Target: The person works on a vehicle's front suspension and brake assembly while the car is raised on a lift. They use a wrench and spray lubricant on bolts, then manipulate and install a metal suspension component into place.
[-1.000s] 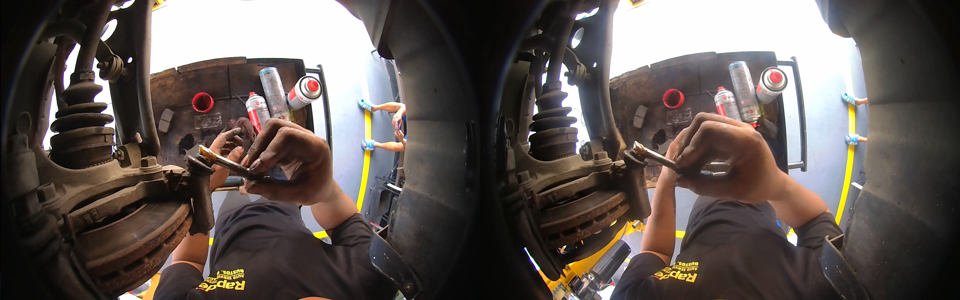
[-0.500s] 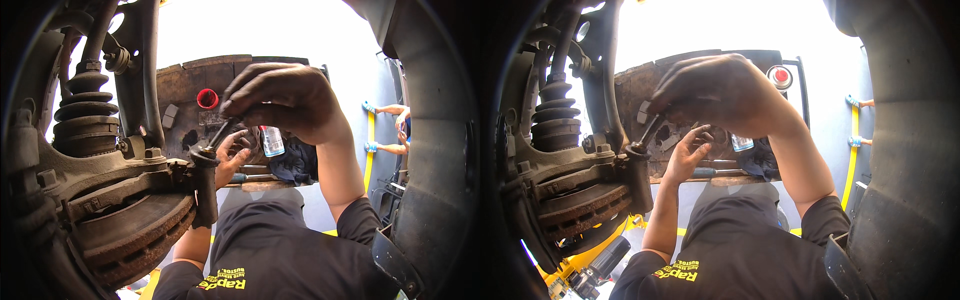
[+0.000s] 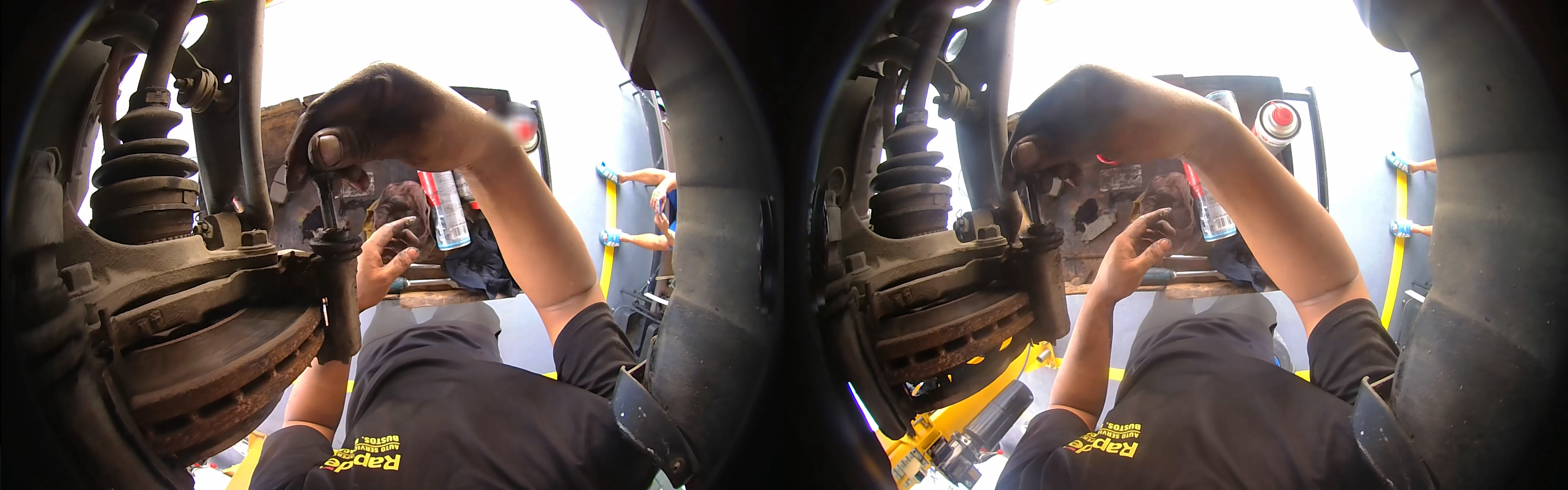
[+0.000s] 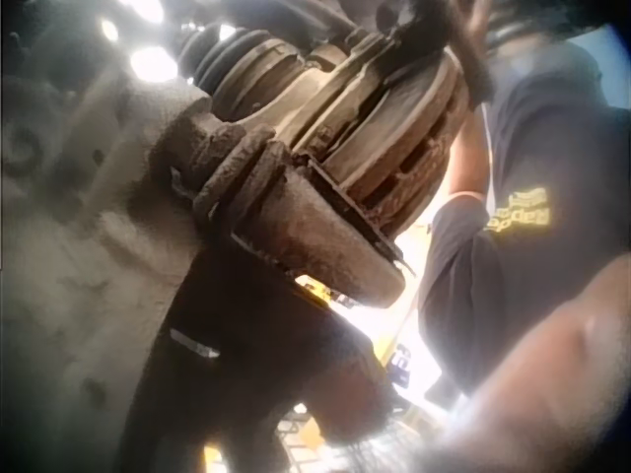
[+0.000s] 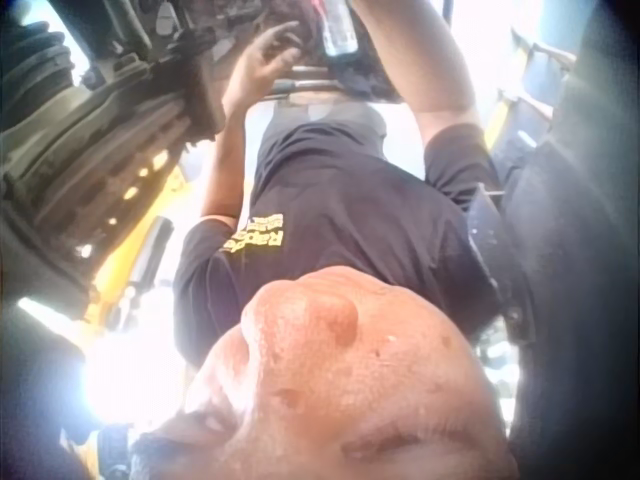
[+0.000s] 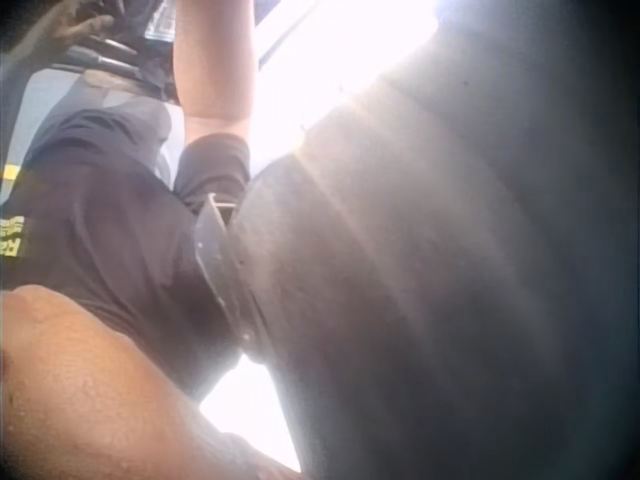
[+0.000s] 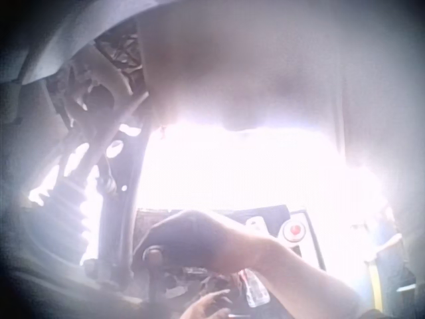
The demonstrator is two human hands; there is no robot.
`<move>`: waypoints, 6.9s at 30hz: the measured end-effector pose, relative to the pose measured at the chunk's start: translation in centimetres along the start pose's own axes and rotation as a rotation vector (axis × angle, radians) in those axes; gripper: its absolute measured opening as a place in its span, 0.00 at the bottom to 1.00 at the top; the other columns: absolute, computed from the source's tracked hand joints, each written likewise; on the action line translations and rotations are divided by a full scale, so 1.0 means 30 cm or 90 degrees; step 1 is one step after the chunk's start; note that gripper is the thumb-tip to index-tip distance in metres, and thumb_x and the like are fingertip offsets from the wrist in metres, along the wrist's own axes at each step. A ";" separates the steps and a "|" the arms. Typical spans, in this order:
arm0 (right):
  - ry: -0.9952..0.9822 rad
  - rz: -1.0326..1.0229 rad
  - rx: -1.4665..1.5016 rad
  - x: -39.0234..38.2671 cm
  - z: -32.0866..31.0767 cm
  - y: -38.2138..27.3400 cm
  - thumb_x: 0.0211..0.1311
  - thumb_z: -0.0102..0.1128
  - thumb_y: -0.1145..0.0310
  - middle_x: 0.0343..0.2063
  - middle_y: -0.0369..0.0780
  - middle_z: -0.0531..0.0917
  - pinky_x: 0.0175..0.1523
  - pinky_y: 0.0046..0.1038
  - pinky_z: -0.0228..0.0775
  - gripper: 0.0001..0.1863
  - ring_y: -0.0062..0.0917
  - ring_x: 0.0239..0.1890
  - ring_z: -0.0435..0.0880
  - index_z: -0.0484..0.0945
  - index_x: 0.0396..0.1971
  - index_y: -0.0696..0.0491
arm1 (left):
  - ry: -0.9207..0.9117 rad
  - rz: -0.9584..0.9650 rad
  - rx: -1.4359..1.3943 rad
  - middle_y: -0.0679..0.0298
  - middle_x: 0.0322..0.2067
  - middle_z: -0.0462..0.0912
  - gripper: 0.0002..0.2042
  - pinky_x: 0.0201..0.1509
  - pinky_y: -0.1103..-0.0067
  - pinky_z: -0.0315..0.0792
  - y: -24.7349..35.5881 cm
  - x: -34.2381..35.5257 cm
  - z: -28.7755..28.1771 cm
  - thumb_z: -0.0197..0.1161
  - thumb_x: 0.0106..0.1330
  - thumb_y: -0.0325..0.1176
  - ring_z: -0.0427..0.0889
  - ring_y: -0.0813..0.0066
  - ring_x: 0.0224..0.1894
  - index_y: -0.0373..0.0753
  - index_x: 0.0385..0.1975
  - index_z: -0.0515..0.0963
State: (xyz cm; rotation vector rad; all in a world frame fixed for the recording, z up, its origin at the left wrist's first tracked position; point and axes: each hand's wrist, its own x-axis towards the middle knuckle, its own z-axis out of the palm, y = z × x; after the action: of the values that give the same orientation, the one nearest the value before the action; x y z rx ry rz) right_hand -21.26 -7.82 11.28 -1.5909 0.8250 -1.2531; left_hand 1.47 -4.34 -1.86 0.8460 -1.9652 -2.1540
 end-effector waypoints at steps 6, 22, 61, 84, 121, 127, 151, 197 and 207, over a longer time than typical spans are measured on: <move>0.012 0.050 -0.126 -0.011 0.049 -0.034 0.72 0.62 0.51 0.21 0.40 0.82 0.32 0.29 0.72 0.21 0.24 0.22 0.77 0.85 0.31 0.56 | 0.001 -0.031 0.024 0.63 0.49 0.80 0.26 0.59 0.76 0.74 0.013 -0.022 -0.007 0.64 0.74 0.35 0.80 0.75 0.51 0.32 0.68 0.69; 0.059 -0.130 0.029 -0.072 0.020 -0.065 0.74 0.62 0.68 0.40 0.39 0.90 0.38 0.21 0.77 0.13 0.16 0.34 0.84 0.86 0.48 0.61 | -0.105 0.126 0.106 0.55 0.48 0.84 0.30 0.54 0.70 0.74 0.288 -0.308 -0.073 0.72 0.65 0.36 0.81 0.67 0.50 0.33 0.66 0.73; 0.103 0.003 0.114 -0.118 0.047 -0.034 0.71 0.66 0.62 0.37 0.41 0.89 0.47 0.25 0.80 0.18 0.23 0.39 0.87 0.84 0.46 0.64 | -0.195 0.109 -0.446 0.48 0.48 0.83 0.28 0.52 0.69 0.75 0.225 -0.181 -0.016 0.67 0.69 0.46 0.82 0.57 0.51 0.32 0.61 0.74; 0.041 -0.111 -0.428 -0.130 0.123 -0.096 0.70 0.60 0.72 0.45 0.46 0.86 0.52 0.35 0.79 0.15 0.38 0.43 0.86 0.82 0.53 0.57 | -0.188 0.174 0.016 0.46 0.47 0.85 0.29 0.57 0.65 0.79 0.357 -0.551 -0.075 0.72 0.66 0.42 0.86 0.54 0.51 0.27 0.60 0.75; -0.105 -0.060 -0.575 -0.089 0.097 -0.188 0.63 0.59 0.78 0.39 0.51 0.82 0.44 0.41 0.76 0.18 0.45 0.37 0.82 0.77 0.54 0.58 | -0.128 0.220 0.115 0.58 0.51 0.86 0.30 0.59 0.68 0.75 0.402 -0.556 -0.053 0.73 0.64 0.30 0.83 0.65 0.52 0.36 0.67 0.73; -0.083 0.153 -0.536 -0.036 0.091 -0.279 0.80 0.47 0.49 0.31 0.46 0.82 0.44 0.35 0.72 0.27 0.31 0.32 0.77 0.82 0.41 0.61 | -0.112 0.268 0.245 0.53 0.51 0.86 0.30 0.61 0.65 0.74 0.587 -0.628 -0.099 0.75 0.62 0.32 0.84 0.61 0.55 0.32 0.64 0.74; -0.125 -0.277 0.308 0.194 0.076 0.036 0.75 0.55 0.67 0.54 0.43 0.83 0.63 0.33 0.76 0.20 0.27 0.56 0.83 0.76 0.59 0.65 | 0.974 0.710 1.471 0.64 0.58 0.84 0.12 0.61 0.68 0.81 1.144 -0.700 -0.354 0.73 0.64 0.28 0.81 0.55 0.63 0.43 0.47 0.86; 0.020 -0.448 -0.246 0.162 0.147 -0.080 0.60 0.68 0.65 0.39 0.43 0.85 0.44 0.32 0.77 0.20 0.29 0.37 0.84 0.83 0.48 0.61 | 0.351 0.999 0.218 0.59 0.62 0.77 0.22 0.69 0.78 0.66 1.230 -0.453 -0.143 0.52 0.81 0.37 0.74 0.71 0.64 0.32 0.69 0.69; -0.215 -0.308 0.146 0.226 0.031 -0.069 0.64 0.65 0.75 0.41 0.45 0.86 0.49 0.32 0.80 0.15 0.31 0.42 0.86 0.82 0.49 0.65 | 0.769 0.909 0.039 0.59 0.59 0.76 0.20 0.67 0.75 0.68 0.995 -0.422 -0.180 0.50 0.82 0.39 0.76 0.68 0.60 0.34 0.66 0.70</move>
State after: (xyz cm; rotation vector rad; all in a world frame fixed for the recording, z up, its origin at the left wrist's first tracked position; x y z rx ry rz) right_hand -18.70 -12.97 15.52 -1.8014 0.0770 -1.2971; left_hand 6.09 -8.36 30.44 0.2952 -1.1722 -0.4862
